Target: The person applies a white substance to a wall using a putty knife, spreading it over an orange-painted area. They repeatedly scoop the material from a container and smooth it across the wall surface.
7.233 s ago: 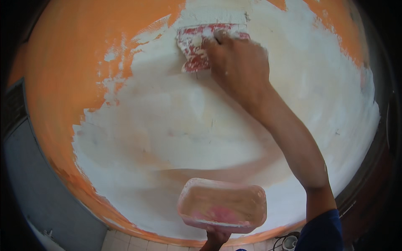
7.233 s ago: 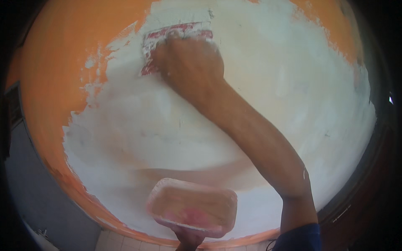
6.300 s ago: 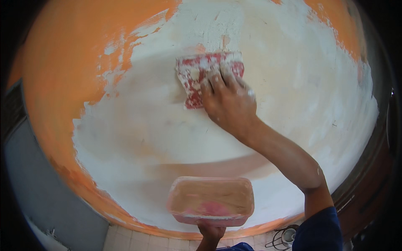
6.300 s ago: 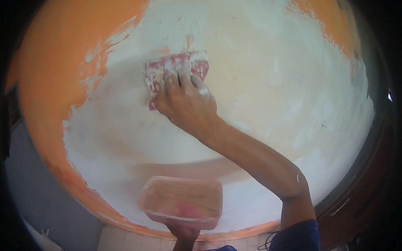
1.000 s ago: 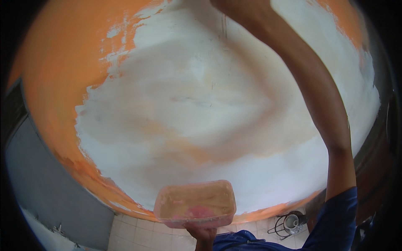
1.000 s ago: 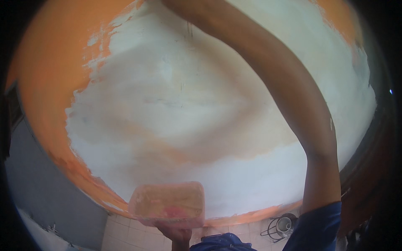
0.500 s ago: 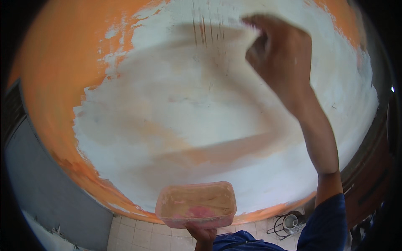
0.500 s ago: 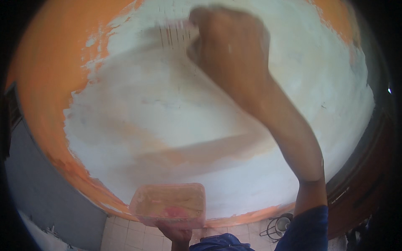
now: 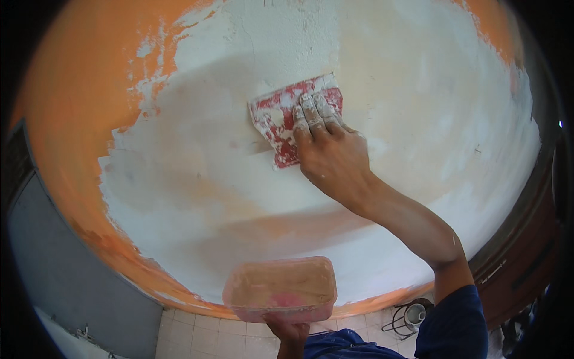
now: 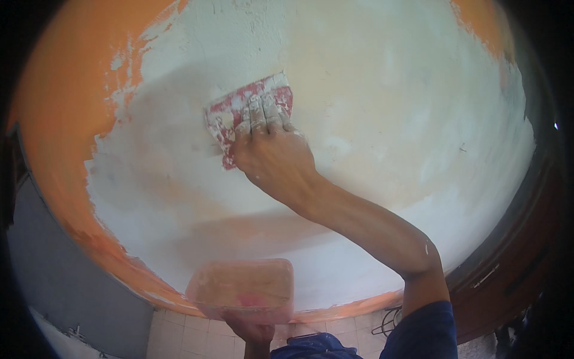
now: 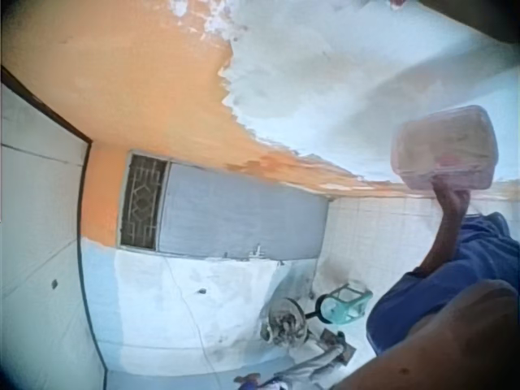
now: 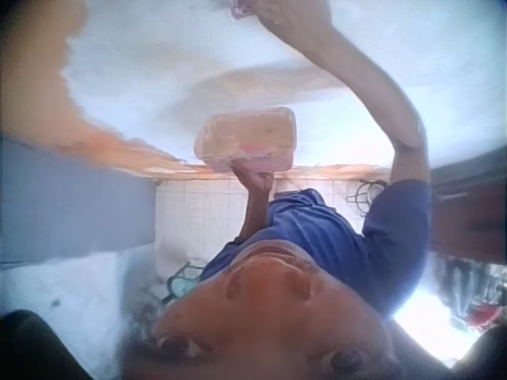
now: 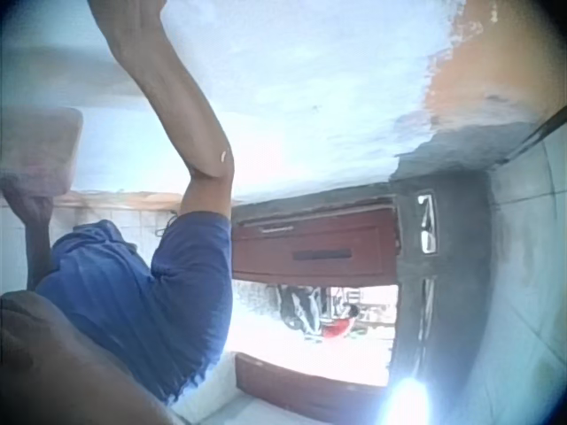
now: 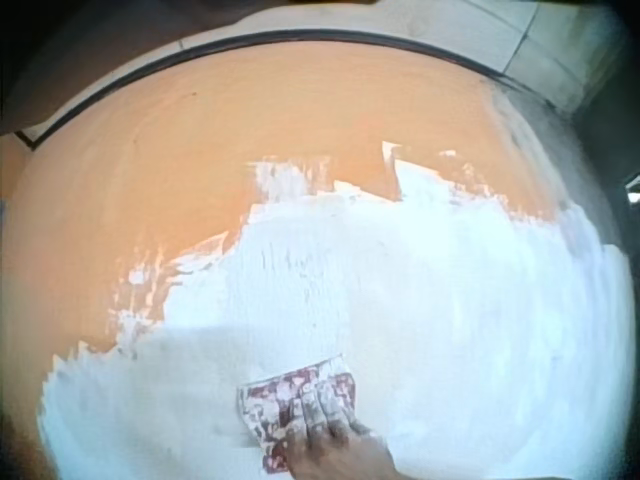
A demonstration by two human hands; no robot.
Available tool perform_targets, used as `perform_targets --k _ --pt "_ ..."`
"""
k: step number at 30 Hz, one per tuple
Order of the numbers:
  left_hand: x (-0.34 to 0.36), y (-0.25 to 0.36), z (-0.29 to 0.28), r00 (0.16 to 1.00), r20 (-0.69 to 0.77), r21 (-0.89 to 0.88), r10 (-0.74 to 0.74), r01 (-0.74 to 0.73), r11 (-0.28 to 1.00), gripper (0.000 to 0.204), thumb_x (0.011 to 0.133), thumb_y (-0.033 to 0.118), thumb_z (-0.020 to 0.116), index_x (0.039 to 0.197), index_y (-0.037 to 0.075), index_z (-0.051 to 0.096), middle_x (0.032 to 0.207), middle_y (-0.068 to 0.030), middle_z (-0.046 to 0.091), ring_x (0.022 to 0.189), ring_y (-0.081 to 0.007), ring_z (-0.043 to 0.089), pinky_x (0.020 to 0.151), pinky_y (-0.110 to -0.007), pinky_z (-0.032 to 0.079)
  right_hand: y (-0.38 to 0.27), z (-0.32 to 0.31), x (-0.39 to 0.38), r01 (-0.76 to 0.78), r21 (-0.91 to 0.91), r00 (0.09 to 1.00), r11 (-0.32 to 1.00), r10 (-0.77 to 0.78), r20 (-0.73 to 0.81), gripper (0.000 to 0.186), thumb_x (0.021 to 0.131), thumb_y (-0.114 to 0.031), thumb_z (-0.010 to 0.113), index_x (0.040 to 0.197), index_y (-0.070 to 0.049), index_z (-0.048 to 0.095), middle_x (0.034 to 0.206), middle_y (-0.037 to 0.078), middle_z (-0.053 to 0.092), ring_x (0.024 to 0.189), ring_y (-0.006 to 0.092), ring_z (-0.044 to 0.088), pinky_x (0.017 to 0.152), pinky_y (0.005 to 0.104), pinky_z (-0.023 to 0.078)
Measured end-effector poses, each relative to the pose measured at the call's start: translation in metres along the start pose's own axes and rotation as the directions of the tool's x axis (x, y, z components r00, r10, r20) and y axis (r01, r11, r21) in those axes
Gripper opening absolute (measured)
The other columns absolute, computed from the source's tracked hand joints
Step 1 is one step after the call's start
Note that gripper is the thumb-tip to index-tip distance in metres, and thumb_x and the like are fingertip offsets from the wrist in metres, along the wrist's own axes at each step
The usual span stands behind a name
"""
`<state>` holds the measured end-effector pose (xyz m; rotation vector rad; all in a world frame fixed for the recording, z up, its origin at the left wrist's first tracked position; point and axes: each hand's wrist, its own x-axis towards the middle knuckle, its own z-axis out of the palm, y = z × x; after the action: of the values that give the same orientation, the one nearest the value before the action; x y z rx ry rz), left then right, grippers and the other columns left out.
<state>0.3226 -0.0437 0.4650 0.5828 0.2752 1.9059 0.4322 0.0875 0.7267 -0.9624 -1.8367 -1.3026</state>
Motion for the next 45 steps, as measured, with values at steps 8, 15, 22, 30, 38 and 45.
perform_targets --k 8,15,22,30,38,45 --pt "-0.006 0.007 -0.001 1.000 -0.004 0.183 -0.012 0.013 0.983 0.071 0.086 0.066 0.029 0.137 0.018 0.017 0.136 -0.0058 0.027 0.125 -0.0252 0.033 0.102 -0.044 0.036 0.049 -0.058 0.067 -0.028 0.017 0.909 0.999 0.033 -0.414 0.010 0.075 -0.011 0.054 0.080 -0.009 0.063 0.087 0.012 0.063 0.070 0.0261 0.062 0.052 0.0380 0.050" --pt "0.000 -0.002 0.001 0.996 -0.010 0.048 -0.083 0.084 0.995 0.074 0.084 0.065 0.039 0.136 0.016 0.021 0.133 -0.0061 0.033 0.123 -0.0247 0.035 0.100 -0.044 0.037 0.023 -0.005 0.070 -0.034 -0.105 0.993 0.994 0.022 -0.115 0.015 0.074 -0.007 0.054 0.086 0.002 0.057 0.087 0.017 0.058 0.079 0.0284 0.061 0.056 0.0357 0.052" --pt "-0.003 0.006 -0.002 1.000 -0.005 0.091 -0.002 0.002 0.996 0.070 0.084 0.062 0.043 0.132 0.015 0.027 0.128 -0.0063 0.038 0.121 -0.0248 0.038 0.099 -0.044 0.039 0.010 0.003 0.019 0.119 -0.071 0.945 0.990 -0.135 -0.298 0.022 0.070 -0.009 0.057 0.087 0.004 0.060 0.091 0.019 0.061 0.080 0.0284 0.062 0.061 0.0348 0.053" --pt "0.003 0.002 0.011 0.997 -0.062 0.141 0.041 -0.032 0.990 0.073 0.084 0.064 0.040 0.134 0.015 0.022 0.129 -0.0067 0.035 0.121 -0.0250 0.037 0.099 -0.043 0.038 0.044 -0.029 0.094 -0.115 -0.150 0.962 0.982 0.072 -0.263 0.013 0.075 -0.020 0.059 0.076 -0.009 0.065 0.080 0.006 0.058 0.078 0.0229 0.059 0.052 0.0362 0.050" --pt "0.009 -0.006 -0.009 0.998 0.029 0.006 -0.055 0.055 0.998 0.066 0.084 0.059 0.046 0.129 0.014 0.030 0.124 -0.0053 0.042 0.118 -0.0237 0.042 0.093 -0.042 0.044 0.002 0.010 0.029 0.042 -0.130 0.968 0.991 -0.073 -0.241 0.024 0.068 -0.009 0.058 0.090 -0.002 0.061 0.090 0.010 0.061 0.090 0.0242 0.060 0.067 0.0329 0.053" --pt "0.001 0.005 -0.002 0.999 0.038 -0.014 -0.021 0.022 1.000 0.074 0.081 0.063 0.049 0.134 0.016 0.028 0.132 -0.0047 0.036 0.124 -0.0240 0.036 0.101 -0.043 0.037 0.030 -0.039 0.080 -0.035 0.049 0.891 0.998 0.053 -0.451 0.013 0.073 -0.017 0.059 0.065 -0.007 0.062 0.075 0.009 0.058 0.076 0.0267 0.059 0.055 0.0389 0.050"
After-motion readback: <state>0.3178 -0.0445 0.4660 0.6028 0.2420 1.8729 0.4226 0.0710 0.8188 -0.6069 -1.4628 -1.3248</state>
